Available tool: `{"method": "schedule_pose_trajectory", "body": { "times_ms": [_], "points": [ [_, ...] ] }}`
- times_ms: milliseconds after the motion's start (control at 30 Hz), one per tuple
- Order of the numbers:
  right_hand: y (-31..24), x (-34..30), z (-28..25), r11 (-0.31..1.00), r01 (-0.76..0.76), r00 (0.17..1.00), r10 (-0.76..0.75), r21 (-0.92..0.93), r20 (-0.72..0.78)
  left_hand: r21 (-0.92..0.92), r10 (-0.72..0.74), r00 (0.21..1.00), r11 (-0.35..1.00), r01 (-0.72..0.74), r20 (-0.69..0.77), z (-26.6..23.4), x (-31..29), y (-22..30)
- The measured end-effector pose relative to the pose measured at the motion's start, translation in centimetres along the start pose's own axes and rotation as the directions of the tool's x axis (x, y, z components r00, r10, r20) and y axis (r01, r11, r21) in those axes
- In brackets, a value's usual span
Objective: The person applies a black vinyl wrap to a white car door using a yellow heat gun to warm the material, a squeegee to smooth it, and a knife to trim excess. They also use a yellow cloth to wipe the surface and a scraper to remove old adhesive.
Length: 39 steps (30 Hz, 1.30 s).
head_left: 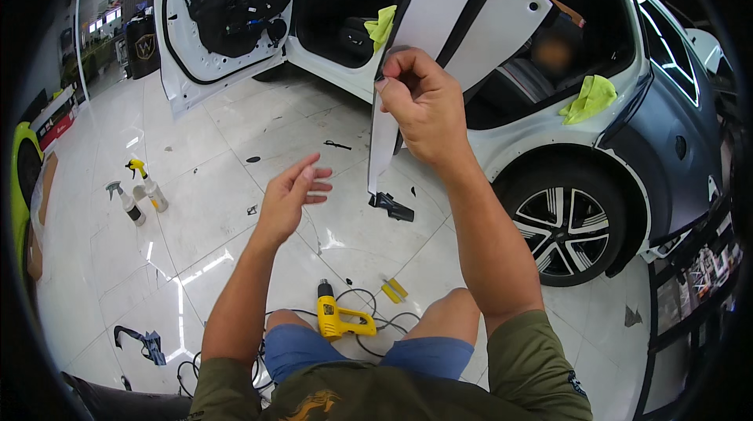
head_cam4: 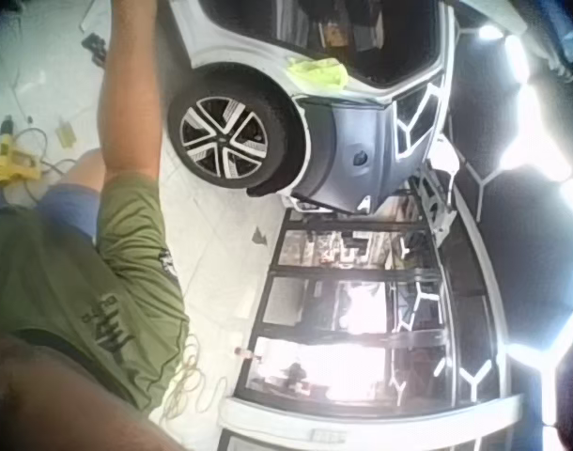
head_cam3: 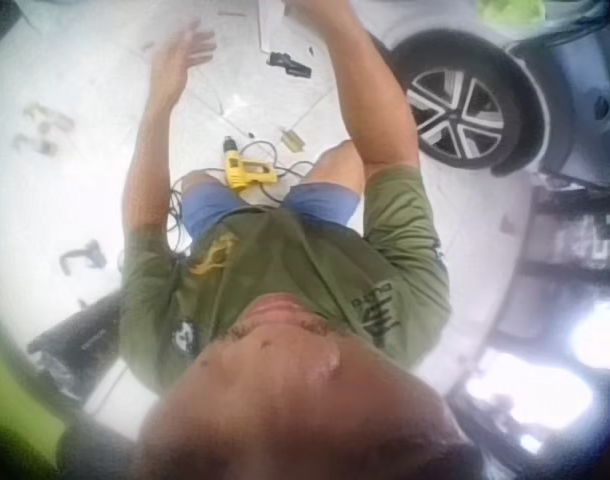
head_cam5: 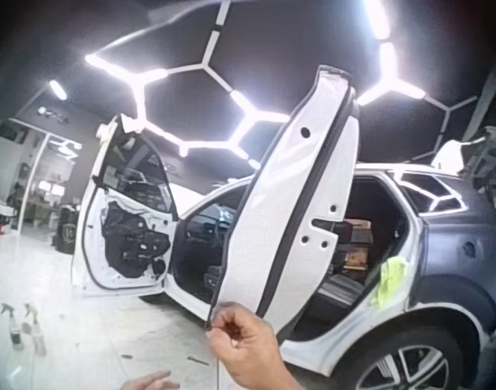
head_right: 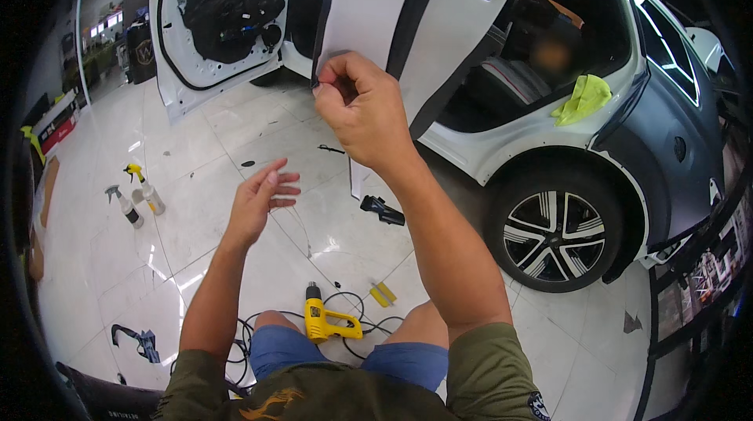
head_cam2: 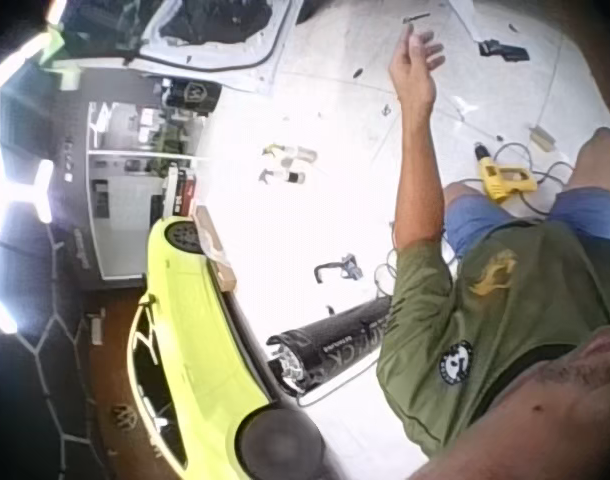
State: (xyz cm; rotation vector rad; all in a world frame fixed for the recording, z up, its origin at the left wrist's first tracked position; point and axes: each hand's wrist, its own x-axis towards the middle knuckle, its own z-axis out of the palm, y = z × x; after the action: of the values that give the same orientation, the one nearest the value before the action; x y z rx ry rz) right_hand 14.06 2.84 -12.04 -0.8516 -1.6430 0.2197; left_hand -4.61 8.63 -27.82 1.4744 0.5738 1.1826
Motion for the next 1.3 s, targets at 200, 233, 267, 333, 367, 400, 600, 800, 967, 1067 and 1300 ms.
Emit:
{"method": "schedule_pose_trajectory", "body": {
  "times_ms": [200,233,267,333,367,400,600,800,967,1067,1300],
  "points": [
    [0.1,-0.7,0.7,0.999,-0.034,0.999,0.033,-0.023,-0.042,-0.116,-0.179,0.982,0.978,0.171,-0.064,-1.2,-3.7,-4.8],
    [0.3,-0.8,0.7,1.000,-0.014,0.998,0.015,0.027,-0.055,-0.127,-0.198,0.978,0.974,0.188,-0.065,-1.3,-4.0,-5.2],
    [0.3,-0.9,0.8,0.997,0.008,0.998,-0.002,0.077,-0.070,-0.139,-0.216,0.974,0.969,0.205,-0.065,-1.5,-4.3,-5.4],
    [-0.8,-1.2,0.7,0.974,-0.039,0.995,0.058,0.222,-0.080,-0.140,-0.214,0.975,0.969,0.204,-0.062,-1.4,-4.5,-5.4],
    [-1.4,-1.1,0.6,0.968,-0.071,0.994,0.090,0.242,-0.070,-0.139,-0.209,0.976,0.970,0.199,-0.060,-1.3,-4.3,-5.3],
    [-1.6,-1.1,0.6,0.960,-0.102,0.991,0.122,0.261,-0.059,-0.137,-0.204,0.977,0.971,0.194,-0.057,-1.2,-4.2,-5.3],
    [-2.3,-0.7,0.2,0.958,-0.206,0.975,0.218,0.201,-0.037,-0.166,-0.171,0.985,0.971,0.172,0.020,1.2,-2.7,-4.1],
    [-2.0,-0.9,0.2,0.932,-0.234,0.969,0.247,0.276,-0.012,-0.115,0.068,0.998,0.991,-0.066,0.012,2.0,-0.2,0.7],
    [-1.0,-1.2,-0.5,0.893,-0.243,0.959,0.280,0.380,-0.045,0.013,0.383,0.924,0.924,-0.383,-0.004,3.7,1.0,7.6],
    [0.6,-3.0,-1.4,0.865,-0.253,0.947,0.313,0.434,-0.070,0.240,0.624,0.781,0.756,-0.608,0.014,4.8,2.2,9.7],
    [17.1,-15.1,-2.7,0.774,-0.589,0.767,0.626,0.231,-0.140,0.522,0.780,0.616,0.482,-0.704,0.111,2.1,4.0,11.5]
  ]
}}
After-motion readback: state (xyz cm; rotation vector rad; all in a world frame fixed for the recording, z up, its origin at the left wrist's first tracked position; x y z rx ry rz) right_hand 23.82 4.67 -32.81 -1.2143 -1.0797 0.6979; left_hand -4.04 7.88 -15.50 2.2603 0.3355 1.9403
